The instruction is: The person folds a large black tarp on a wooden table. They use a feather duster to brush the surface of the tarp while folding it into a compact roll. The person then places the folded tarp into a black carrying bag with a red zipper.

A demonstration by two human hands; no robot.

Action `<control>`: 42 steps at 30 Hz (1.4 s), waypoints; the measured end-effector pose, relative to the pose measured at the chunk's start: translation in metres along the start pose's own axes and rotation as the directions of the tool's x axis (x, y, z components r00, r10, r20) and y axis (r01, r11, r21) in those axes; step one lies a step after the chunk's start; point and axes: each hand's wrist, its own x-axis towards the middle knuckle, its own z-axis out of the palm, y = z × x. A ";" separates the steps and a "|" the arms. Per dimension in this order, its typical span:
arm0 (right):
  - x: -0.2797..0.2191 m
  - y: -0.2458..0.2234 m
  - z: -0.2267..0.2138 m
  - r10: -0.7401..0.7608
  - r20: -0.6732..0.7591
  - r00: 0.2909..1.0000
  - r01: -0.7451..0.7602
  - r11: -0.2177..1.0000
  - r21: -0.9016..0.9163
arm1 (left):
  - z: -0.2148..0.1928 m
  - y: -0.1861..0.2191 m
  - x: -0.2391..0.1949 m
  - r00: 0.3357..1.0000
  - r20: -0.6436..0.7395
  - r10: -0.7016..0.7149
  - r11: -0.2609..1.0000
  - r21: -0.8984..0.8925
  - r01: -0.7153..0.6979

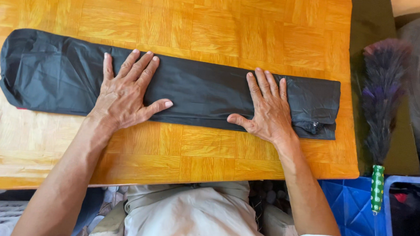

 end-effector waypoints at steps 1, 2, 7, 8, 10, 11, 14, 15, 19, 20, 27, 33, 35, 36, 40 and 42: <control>0.003 0.001 0.001 0.008 -0.004 1.000 -0.008 1.000 0.000 | 0.000 0.005 0.004 1.000 0.001 0.009 1.000 0.002 -0.009; 0.002 0.002 0.003 0.001 -0.014 1.000 -0.001 1.000 0.006 | 0.001 0.011 0.006 1.000 0.001 -0.022 0.999 0.023 0.021; 0.000 0.008 0.009 -0.010 -0.047 0.999 0.010 1.000 0.007 | 0.021 0.074 0.044 0.997 -0.016 0.081 0.997 0.007 -0.081; 0.000 0.010 0.011 -0.019 -0.056 0.998 0.021 0.998 0.052 | 0.027 0.090 0.055 0.976 -0.031 0.215 0.976 -0.027 -0.216; 0.001 0.016 0.016 -0.016 -0.066 0.998 0.023 0.995 0.097 | 0.047 0.118 0.076 0.934 -0.047 0.353 0.933 -0.061 -0.356; 0.001 0.020 0.020 0.001 -0.080 0.997 0.011 0.987 0.161 | 0.062 0.130 0.088 0.903 -0.069 0.425 0.895 -0.120 -0.430; -0.002 0.037 0.034 0.074 -0.131 0.989 -0.025 0.939 0.344 | 0.092 0.156 0.114 0.860 -0.151 0.487 0.833 -0.215 -0.509; -0.003 0.044 0.039 0.115 -0.166 0.979 -0.026 0.887 0.461 | 0.099 0.163 0.122 0.861 -0.208 0.465 0.827 -0.246 -0.506; -0.007 0.043 0.026 0.213 -0.164 0.963 -0.041 0.720 0.693 | 0.136 0.174 0.140 0.856 -0.197 0.478 0.774 -0.367 -0.517; -0.008 0.041 0.024 0.270 -0.218 0.938 0.018 0.592 0.806 | 0.131 0.177 0.139 0.849 -0.185 0.494 0.779 -0.339 -0.527; -0.008 0.034 0.018 0.575 -0.258 0.777 0.171 0.202 0.964 | 0.099 0.188 0.124 0.821 -0.052 0.568 0.799 -0.204 -0.566; -0.088 0.012 -0.019 0.844 -0.413 0.342 0.047 0.424 0.904 | 0.090 0.187 0.121 0.833 -0.001 0.554 0.808 -0.241 -0.538; -0.132 0.015 -0.008 0.929 -0.236 0.286 0.169 0.193 0.967 | 0.089 0.187 0.122 0.831 0.005 0.556 0.807 -0.243 -0.538; -0.154 0.016 -0.003 0.963 -0.036 0.266 0.296 -0.046 0.954 | 0.089 0.187 0.121 0.838 0.012 0.546 0.814 -0.244 -0.527; -0.165 0.001 -0.020 0.863 0.260 0.434 0.408 -0.446 0.796 | 0.090 0.187 0.122 0.843 0.010 0.539 0.812 -0.273 -0.516; -0.155 0.004 -0.019 0.765 0.327 0.555 0.437 -0.602 0.668 | 0.089 0.187 0.123 0.843 -0.010 0.538 0.805 -0.289 -0.517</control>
